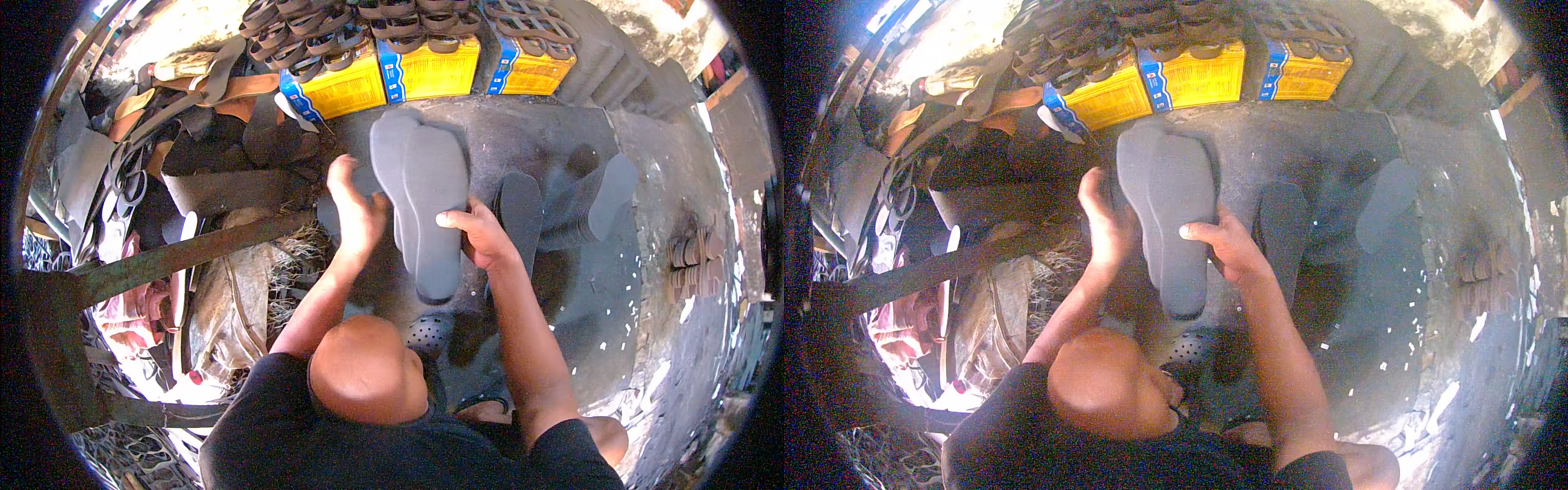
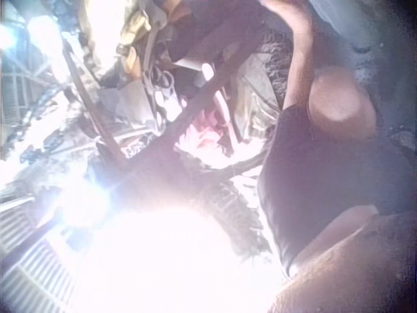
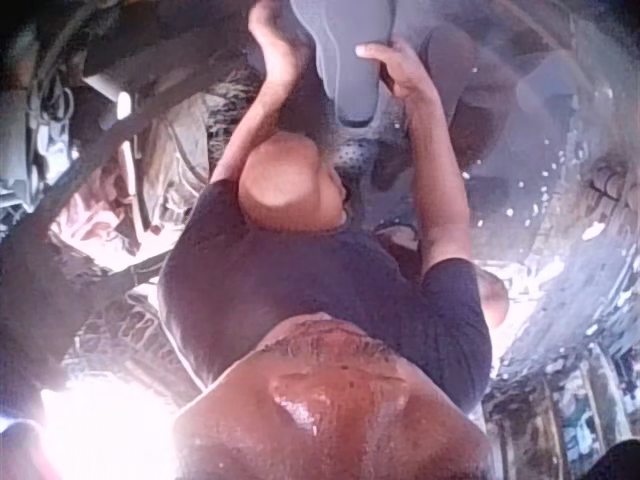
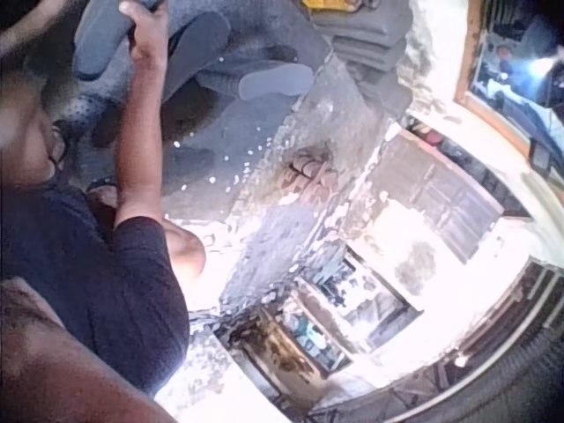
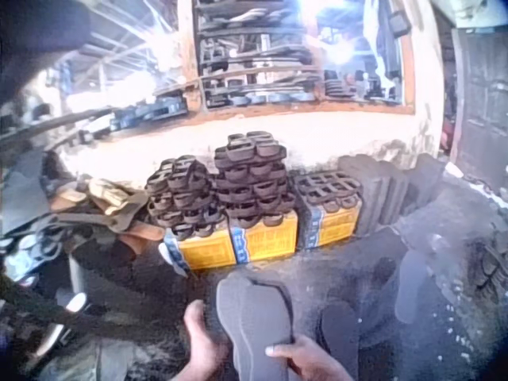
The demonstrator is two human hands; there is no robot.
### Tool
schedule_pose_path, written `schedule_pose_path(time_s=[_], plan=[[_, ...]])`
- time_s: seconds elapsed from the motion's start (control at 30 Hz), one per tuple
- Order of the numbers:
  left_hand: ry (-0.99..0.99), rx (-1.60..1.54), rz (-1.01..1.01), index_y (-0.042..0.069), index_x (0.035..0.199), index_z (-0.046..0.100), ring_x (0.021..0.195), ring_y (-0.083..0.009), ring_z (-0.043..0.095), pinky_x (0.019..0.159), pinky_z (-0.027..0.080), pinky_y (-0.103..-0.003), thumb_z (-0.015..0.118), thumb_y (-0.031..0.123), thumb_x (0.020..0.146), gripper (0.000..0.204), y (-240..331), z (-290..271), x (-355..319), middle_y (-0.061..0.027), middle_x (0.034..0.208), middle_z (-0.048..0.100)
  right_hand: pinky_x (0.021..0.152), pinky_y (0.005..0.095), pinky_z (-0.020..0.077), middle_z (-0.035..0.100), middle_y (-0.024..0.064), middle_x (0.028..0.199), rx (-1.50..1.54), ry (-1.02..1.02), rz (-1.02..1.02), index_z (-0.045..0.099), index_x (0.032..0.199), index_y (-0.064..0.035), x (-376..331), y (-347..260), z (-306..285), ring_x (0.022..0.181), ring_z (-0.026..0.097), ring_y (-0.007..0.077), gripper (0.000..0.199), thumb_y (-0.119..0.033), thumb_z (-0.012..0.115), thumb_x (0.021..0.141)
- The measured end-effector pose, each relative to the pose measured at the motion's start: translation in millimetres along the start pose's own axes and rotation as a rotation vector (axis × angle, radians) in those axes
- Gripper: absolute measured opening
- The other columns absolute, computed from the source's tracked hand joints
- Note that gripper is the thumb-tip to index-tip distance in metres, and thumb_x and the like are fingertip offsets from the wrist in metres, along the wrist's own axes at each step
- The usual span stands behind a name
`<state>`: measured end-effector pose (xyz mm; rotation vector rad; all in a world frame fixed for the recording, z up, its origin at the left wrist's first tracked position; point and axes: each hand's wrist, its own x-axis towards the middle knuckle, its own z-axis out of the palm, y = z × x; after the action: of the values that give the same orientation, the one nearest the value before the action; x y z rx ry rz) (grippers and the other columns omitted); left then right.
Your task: The person uses a cutting machine to trim a shoe sole, then stacks multiple black and gray soles and insoles on the floor. They also handle plastic-wrapped white insoles and place them on a nearby table.
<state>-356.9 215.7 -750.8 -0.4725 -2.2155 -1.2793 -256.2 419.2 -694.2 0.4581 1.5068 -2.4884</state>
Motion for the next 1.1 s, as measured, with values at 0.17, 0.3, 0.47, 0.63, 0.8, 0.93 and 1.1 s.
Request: schedule_pose_path(time_s=[0.17,0.3,0.47,0.63,0.8,0.93,1.1], plan=[[-0.650,-1.175,-0.630,0.004,0.160,0.015,0.145,-0.0262,0.036,0.122,0.025,-0.040,0.091,0.036,0.075,0.118,8,-4,-15,-0.0145,0.154,0.041,0.108,0.0397,0.0448,0.057,0.0130,0.136,-0.592,0.002,-0.493,0.035,0.149,-0.0042,20,40,2,0.127,0.054,0.0234,0.093,-0.012,0.089,0.075],[-0.637,-0.657,-0.255,0.007,0.161,0.013,0.146,-0.0272,0.035,0.121,0.028,-0.043,0.103,0.028,0.054,0.142,28,-1,-8,-0.0173,0.156,0.036,0.110,0.0386,0.0435,0.053,0.0142,0.139,-0.662,-0.111,-0.514,0.034,0.149,-0.0081,36,73,-15,0.130,0.052,0.0237,0.099,-0.014,0.093,0.069],[-0.926,-0.629,-0.304,0.013,0.163,0.010,0.149,-0.0312,0.031,0.122,0.028,-0.045,0.102,0.023,0.057,0.140,-15,-10,-42,-0.0194,0.161,0.030,0.106,0.0402,0.0475,0.057,0.0148,0.134,-0.556,0.104,-0.570,0.043,0.142,-0.0066,23,125,-19,0.124,0.058,0.0257,0.089,-0.015,0.092,0.068],[-1.235,-0.337,-0.156,0.011,0.161,0.020,0.151,-0.0347,0.027,0.125,0.024,-0.042,0.098,0.023,0.058,0.130,-64,-16,-44,-0.0189,0.162,0.031,0.101,0.0439,0.0498,0.062,0.0174,0.129,-0.859,0.266,-0.403,0.052,0.133,-0.0026,12,120,-5,0.118,0.062,0.0331,0.077,-0.018,0.092,0.069],[-0.480,0.275,-0.396,-0.004,0.146,0.043,0.130,-0.0425,0.054,0.112,0.044,-0.044,0.085,0.020,0.078,0.083,-152,9,-7,-0.0301,0.138,0.056,0.105,0.0454,0.0484,0.062,0.0201,0.129,-0.707,0.291,-0.281,0.052,0.128,-0.0006,16,155,-17,0.119,0.061,0.0361,0.070,-0.020,0.091,0.074],[-0.829,0.873,-0.801,0.001,0.158,0.022,0.137,-0.0426,0.048,0.114,0.039,-0.052,0.089,0.042,0.071,0.117,-253,7,-8,-0.0262,0.151,0.046,0.106,0.0429,0.0449,0.061,0.0280,0.129,-0.896,0.333,-0.256,0.043,0.138,0.0022,1,100,8,0.124,0.059,0.0363,0.085,-0.036,0.089,0.078],[-0.348,0.392,-0.409,0.005,0.115,0.071,0.106,-0.0352,0.070,0.094,0.055,-0.041,0.088,0.020,0.075,0.046,-182,18,28,-0.0189,0.112,0.073,0.103,0.0393,0.0468,0.064,0.0203,0.127,-0.865,0.651,-0.083,0.046,0.139,0.0056,-90,-31,-13,0.116,0.061,0.0261,0.076,-0.041,0.079,0.089]])
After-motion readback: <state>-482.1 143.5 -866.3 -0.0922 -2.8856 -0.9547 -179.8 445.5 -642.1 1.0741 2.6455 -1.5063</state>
